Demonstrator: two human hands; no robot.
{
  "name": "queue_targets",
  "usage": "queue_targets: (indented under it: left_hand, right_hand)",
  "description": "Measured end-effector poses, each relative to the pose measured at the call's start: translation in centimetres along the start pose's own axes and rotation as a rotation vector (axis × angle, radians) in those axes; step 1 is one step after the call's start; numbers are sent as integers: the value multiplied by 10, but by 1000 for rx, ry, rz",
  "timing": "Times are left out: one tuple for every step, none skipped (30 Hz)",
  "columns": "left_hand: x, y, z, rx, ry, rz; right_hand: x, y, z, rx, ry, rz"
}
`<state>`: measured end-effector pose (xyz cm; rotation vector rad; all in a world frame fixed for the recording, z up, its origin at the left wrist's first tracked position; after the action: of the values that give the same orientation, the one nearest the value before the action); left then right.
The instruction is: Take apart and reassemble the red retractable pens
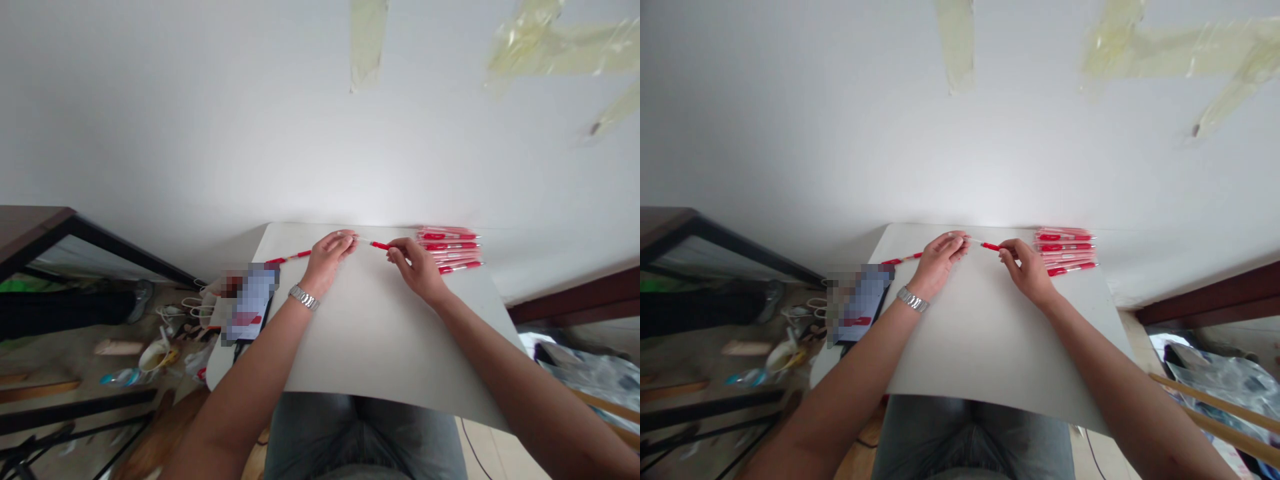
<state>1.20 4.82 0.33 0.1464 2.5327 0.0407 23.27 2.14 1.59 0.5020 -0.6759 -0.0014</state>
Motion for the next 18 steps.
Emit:
queue_targets:
  left_hand:
    - [0, 0, 0, 2, 0, 0]
    - [-1, -1, 0, 4, 0, 3]
    - [-1, -1, 0, 5, 0, 7]
    - [-2, -1, -1, 8, -2, 12]
    - [-3, -2, -1, 11, -4, 17]
    - [-3, -2, -1, 15, -5, 19]
    - [-3, -2, -1, 16, -6, 18]
    - [-3, -2, -1, 16, -5, 14]
    - [-3, -2, -1, 12, -4, 9]
    - [-2, -2, -2, 8, -1, 3]
    - [-2, -1, -2, 1, 4, -4]
    - [-1, -1, -2, -5, 11, -13]
    - [0, -1, -2, -10, 20, -24]
    - [1, 0, -2, -14, 26, -37]
    - [2, 0, -2, -18, 31, -48]
    - [3, 0, -3, -23, 33, -58]
    - [3, 1, -3, -27, 30, -64]
    - [4, 1, -3, -29, 24, -68]
  right_hand:
    - [0, 0, 0, -3, -5, 2]
    - [1, 0, 0, -3, -14, 2]
    - [1, 0, 0, -3, -23, 3]
    - [1, 1, 1, -2, -31, 6]
    - [1, 1, 1, -2, -36, 10]
    - [2, 1, 1, -3, -37, 15]
    - [2, 1, 2, -4, -37, 20]
    - [2, 2, 2, -6, -36, 24]
    - [1, 2, 2, -8, -31, 25]
    - [1, 1, 3, -12, -21, 24]
    - [1, 1, 2, -17, -5, 20]
    - [1, 1, 2, -22, 13, 13]
    - [0, 0, 1, -25, 32, 3]
    - [0, 0, 0, -24, 48, -7]
    - [-1, -1, -1, -18, 57, -19]
    - [-2, -1, -2, -6, 61, -29]
    - [-2, -1, -2, 7, 61, -37]
    - [-3, -1, -3, 21, 61, -43]
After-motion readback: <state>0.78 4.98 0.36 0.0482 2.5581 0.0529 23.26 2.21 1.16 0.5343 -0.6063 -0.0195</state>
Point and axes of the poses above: each hand's wrist, its own y-axis towards the middle knuckle, its own x-axis out of the back of the hand, z = x × y, the point moved 5 cm from there along y, towards the middle knuckle, and after that the axes turned 8 degrees about -y, right-handed, at the moved point
